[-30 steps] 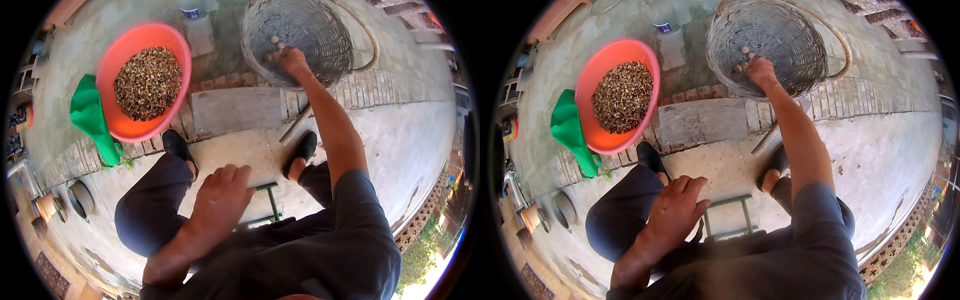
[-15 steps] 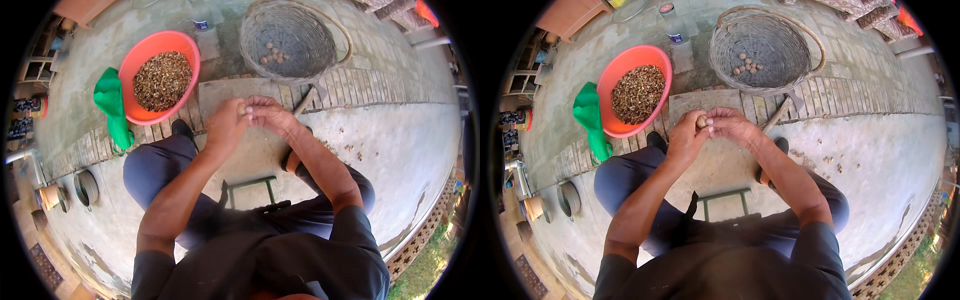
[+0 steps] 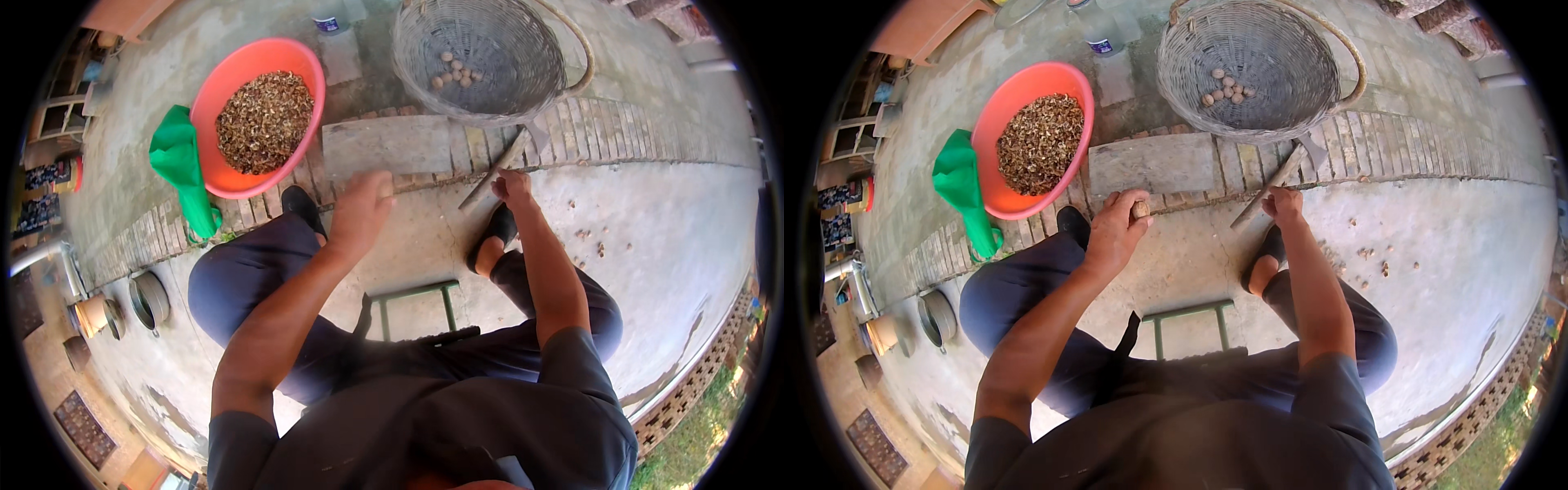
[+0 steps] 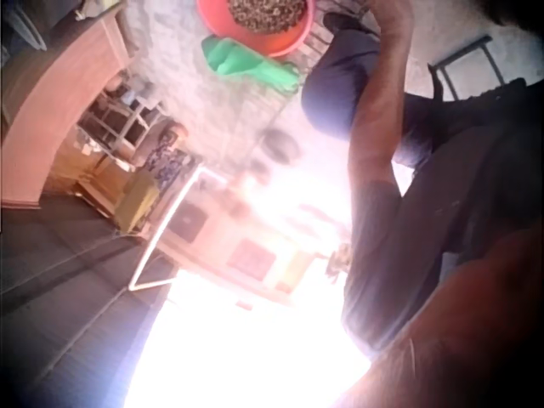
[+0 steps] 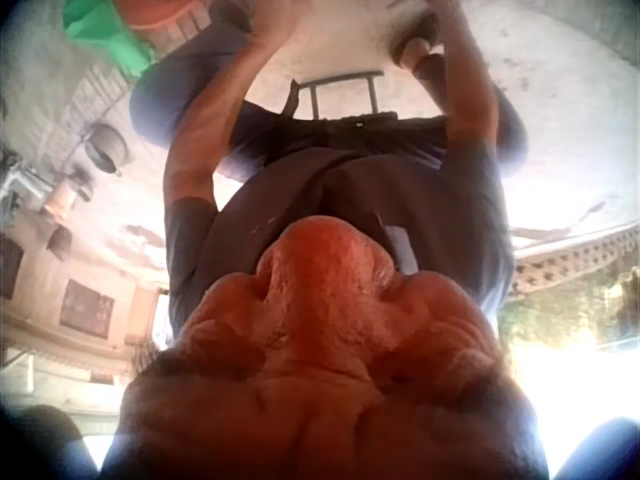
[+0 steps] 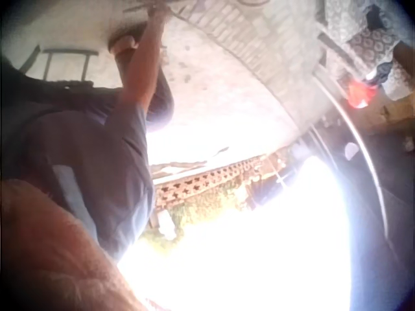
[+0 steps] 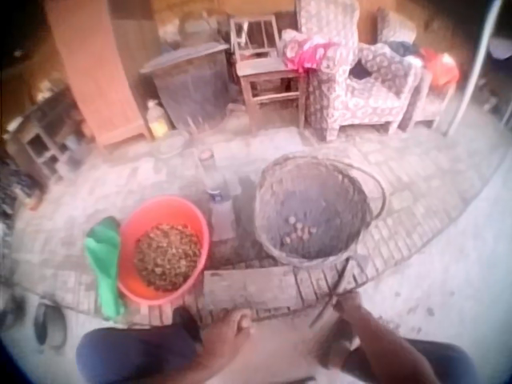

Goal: The person cracks nuts on a block of wood using a hammer and peels them by hand, placing the shells into a bowl.

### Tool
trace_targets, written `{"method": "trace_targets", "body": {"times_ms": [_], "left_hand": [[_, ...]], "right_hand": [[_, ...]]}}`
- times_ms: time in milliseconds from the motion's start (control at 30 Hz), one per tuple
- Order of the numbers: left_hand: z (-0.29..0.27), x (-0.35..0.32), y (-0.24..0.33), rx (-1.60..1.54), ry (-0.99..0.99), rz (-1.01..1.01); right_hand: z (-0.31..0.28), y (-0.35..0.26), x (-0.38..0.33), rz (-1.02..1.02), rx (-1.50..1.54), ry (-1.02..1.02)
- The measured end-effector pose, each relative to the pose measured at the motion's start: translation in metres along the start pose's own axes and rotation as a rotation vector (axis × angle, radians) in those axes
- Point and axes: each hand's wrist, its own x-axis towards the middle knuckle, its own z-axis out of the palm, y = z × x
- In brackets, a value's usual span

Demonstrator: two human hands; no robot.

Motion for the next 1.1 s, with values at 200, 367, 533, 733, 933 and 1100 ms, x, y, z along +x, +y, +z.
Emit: {"method": "trace_targets", "body": {"times_ms": [200, 367, 533, 733, 933, 1100], "left_hand": [[0.028, 0.033, -0.005, -0.071, 0.038, -0.024], [0.053, 0.056, -0.013, -0.01, 0.021, -0.013], [0.054, 0.065, -0.018, 0.003, 0.021, 0.025], [0.053, 0.069, -0.021, 0.033, 0.043, 0.101], [0.059, 0.064, -0.03, 0.059, 0.11, 0.171], [0.061, 0.059, -0.039, 0.074, 0.111, 0.151]], "right_hand": [[0.002, 0.026, 0.035, 0.097, -0.205, 0.153], [0.013, 0.038, 0.055, 0.18, 0.011, 0.061], [0.01, 0.023, 0.046, 0.165, 0.191, -0.08], [0.003, -0.027, 0.036, 0.029, 0.496, -0.268], [-0.017, -0.071, -0.013, 0.012, 0.401, -0.168], [-0.029, -0.106, -0.107, -0.341, 0.091, 0.085]]}}
